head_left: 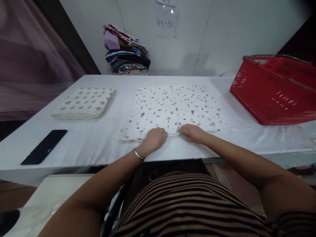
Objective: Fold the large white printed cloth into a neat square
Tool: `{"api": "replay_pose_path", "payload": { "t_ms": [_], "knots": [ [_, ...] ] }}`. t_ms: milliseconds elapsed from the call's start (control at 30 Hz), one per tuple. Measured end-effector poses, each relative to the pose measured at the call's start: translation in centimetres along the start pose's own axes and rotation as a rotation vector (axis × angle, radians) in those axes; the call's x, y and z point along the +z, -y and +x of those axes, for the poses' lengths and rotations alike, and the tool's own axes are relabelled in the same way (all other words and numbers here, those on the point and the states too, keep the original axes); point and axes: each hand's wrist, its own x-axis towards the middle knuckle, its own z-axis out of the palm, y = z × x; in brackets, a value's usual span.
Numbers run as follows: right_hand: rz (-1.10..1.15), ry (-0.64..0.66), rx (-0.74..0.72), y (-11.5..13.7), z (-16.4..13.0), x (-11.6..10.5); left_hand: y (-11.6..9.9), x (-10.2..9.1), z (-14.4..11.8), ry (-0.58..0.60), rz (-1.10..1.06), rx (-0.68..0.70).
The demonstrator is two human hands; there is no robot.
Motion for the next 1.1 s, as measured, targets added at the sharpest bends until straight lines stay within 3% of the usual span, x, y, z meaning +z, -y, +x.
{"api": "replay_pose_path", "payload": {
  "t_ms": [133, 400, 533, 667, 733, 900, 1100],
  "knots": [
    [0.137, 0.044, 0.081, -0.5, 0.5, -0.6, 0.0, 0.4, -0.1, -0.044, -0.026, -0.009],
    [0.172, 0.093, 0.136, -0.3, 0.8, -1.3, -0.6, 0.4, 0.8, -0.056, -0.063, -0.066],
    [0.100, 0.012, 0.141, 0.1, 0.1, -0.8, -0.7, 0.3, 1.1, -0.037, -0.039, -0.091],
    [-0.065, -0.191, 0.009, 1.5, -0.5, 0.6, -0.6, 0.5, 1.1, -0.043, -0.046, -0.100],
    [-0.120, -0.232, -0.044, 2.3, -0.4, 1.5, -0.5, 0.7, 1.1, -0.063, -0.051, -0.095],
    [-0.180, -0.225, -0.003, 3.3, 0.8, 2.8, -0.2, 1.1, 1.2, -0.113, -0.072, -0.081],
    [-0.114, -0.176, -0.040, 3.2, 1.1, 2.2, -0.2, 0.8, 1.1, -0.125, -0.025, -0.046]
  ]
}}
